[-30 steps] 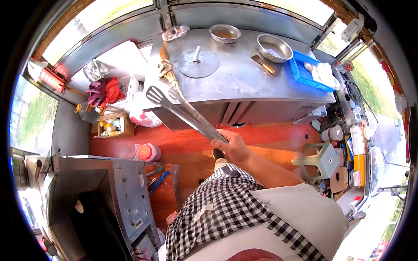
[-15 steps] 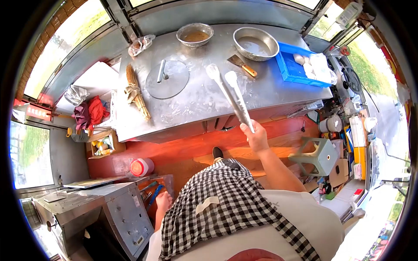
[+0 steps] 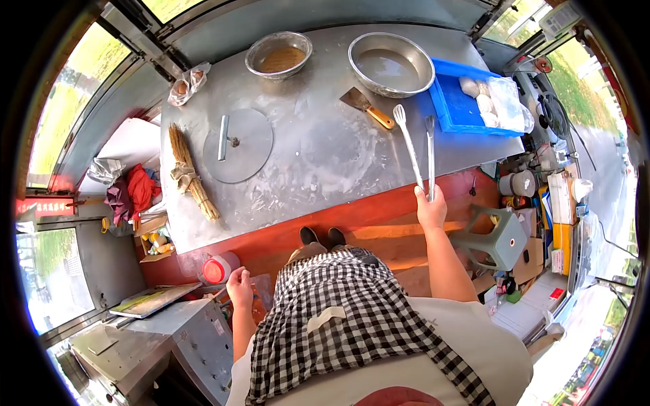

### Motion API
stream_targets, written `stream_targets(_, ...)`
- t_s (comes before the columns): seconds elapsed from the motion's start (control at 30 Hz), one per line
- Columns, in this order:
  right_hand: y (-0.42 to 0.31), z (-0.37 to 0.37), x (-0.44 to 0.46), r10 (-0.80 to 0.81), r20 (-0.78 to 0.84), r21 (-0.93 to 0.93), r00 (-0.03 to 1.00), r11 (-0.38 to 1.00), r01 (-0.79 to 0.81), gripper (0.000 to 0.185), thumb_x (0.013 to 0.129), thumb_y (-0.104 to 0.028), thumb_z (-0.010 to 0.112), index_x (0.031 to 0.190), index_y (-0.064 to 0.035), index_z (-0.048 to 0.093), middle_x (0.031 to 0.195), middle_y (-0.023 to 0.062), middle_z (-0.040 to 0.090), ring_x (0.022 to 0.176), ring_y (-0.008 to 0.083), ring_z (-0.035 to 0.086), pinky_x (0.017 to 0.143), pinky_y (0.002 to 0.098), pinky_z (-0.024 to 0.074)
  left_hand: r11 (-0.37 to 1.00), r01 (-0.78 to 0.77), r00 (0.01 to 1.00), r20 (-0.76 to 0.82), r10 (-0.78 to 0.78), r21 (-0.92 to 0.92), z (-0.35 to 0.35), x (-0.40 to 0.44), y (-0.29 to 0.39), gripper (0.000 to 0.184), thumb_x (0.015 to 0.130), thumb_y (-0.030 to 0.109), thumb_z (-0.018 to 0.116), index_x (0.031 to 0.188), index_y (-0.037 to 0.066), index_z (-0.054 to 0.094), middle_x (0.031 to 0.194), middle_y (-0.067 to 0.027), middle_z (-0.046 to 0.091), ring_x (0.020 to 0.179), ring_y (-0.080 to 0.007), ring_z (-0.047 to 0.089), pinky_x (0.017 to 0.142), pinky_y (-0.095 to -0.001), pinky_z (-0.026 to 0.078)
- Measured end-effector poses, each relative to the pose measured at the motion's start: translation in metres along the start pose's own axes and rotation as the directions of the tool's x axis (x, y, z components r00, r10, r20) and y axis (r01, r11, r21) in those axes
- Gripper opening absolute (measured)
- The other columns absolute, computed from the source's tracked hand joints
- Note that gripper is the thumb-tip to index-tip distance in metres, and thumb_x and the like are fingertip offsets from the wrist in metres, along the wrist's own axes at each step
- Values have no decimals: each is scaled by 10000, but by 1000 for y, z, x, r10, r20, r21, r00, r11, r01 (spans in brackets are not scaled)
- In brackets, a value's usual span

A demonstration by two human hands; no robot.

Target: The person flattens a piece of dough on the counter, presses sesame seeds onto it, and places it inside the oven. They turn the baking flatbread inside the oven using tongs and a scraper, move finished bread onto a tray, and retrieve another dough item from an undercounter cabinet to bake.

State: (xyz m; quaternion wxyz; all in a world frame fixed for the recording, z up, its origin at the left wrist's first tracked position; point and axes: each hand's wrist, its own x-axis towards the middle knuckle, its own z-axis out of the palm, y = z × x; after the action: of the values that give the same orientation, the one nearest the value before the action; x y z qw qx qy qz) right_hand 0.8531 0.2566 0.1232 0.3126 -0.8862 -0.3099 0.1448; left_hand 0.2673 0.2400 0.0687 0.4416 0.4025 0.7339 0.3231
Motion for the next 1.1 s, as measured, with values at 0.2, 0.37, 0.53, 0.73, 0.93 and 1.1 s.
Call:
stream_targets(0.2,4,10,24,99,-95,-48,990,993,-104,723,805,-422,813,1342,-10,557,886,83,622,869,284,646,815,434,524,975,-222,974,44,222,8,33,55,84,167,985,121,660,1093,-1,693,836,4,660,700,-69,588,652,-226,508)
stream_targets(0.37,-18,9,39,183,-59,-35,981,982,-185,778,789,-415,824,1366,14,528,932,91,619,921,277,639,863,421,517,939,-343,933,109,342,-10,61,87,149,150,988,96,655,1099,3,693,846,15,654,705,-61,575,666,-212,498)
stream_targets(0.53,-16,4,49,235,-24,-140,972,962,-236,863,811,-413,795,1471,-25,395,1348,193,534,1216,325,575,1026,452,486,902,-431,886,201,419,21,80,106,187,157,992,95,650,1111,-2,685,876,2,660,745,-72,586,705,-217,496)
stream_targets(0.73,-6,-4,66,186,34,-234,982,957,-173,847,831,-413,768,1472,-29,369,1422,218,495,1286,381,536,1049,471,475,885,-466,872,163,462,-13,119,120,204,156,981,76,658,1103,-17,688,864,-4,661,742,-70,594,698,-215,500)
stream_targets(0.93,-22,-38,87,161,240,-400,957,915,-54,848,805,-424,795,1446,-41,393,1395,212,510,1248,381,559,1003,492,496,898,-439,895,74,439,-16,195,88,229,147,963,67,664,1085,-9,698,858,-23,671,738,-88,627,691,-243,524)
stream_targets(1.1,-23,-39,125,-411,130,-204,902,879,430,629,796,-317,807,1291,-57,519,1195,158,591,1074,363,610,883,493,518,858,-499,866,122,486,124,239,59,240,146,949,73,670,1064,-9,706,938,-86,695,812,-144,661,741,-279,544)
